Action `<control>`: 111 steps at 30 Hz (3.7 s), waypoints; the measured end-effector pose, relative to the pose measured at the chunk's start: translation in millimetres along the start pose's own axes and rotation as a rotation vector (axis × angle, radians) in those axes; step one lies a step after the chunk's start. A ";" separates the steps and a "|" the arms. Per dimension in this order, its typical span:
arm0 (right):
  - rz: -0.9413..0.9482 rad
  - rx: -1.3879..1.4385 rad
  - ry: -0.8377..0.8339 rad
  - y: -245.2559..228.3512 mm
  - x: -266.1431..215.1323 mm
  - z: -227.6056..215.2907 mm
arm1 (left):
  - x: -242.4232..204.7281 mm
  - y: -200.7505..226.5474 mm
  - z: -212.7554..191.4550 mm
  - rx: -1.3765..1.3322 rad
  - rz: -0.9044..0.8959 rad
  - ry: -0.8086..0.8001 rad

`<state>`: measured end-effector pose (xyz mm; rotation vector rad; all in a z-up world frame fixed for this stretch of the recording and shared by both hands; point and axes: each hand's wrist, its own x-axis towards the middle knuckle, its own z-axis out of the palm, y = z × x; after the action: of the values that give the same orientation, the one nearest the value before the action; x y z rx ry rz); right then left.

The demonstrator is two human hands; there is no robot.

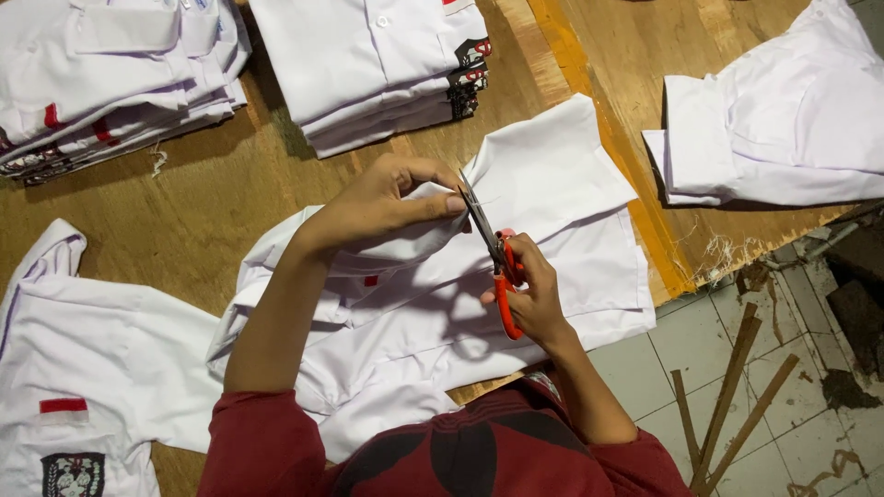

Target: Trimming loose threads, buttoning, and folding a white school shirt on a wooden work surface.

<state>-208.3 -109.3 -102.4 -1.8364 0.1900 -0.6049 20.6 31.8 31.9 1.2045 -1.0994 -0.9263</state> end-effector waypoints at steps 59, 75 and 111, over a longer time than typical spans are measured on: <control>0.443 -0.962 0.353 71.5 -19.9 -217.2 | 14.2 -9.6 12.2 0.603 -0.117 -0.035; -0.043 -0.115 -0.285 -22.3 46.7 -68.0 | -13.3 28.6 3.2 0.945 0.228 0.141; 0.282 0.189 0.581 124.5 192.5 -92.2 | -31.8 -39.3 -125.3 1.582 0.257 0.726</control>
<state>-68.8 -310.5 -136.2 -1.3806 0.7388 -0.9085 135.5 86.2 -13.8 2.2572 -1.2412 0.8471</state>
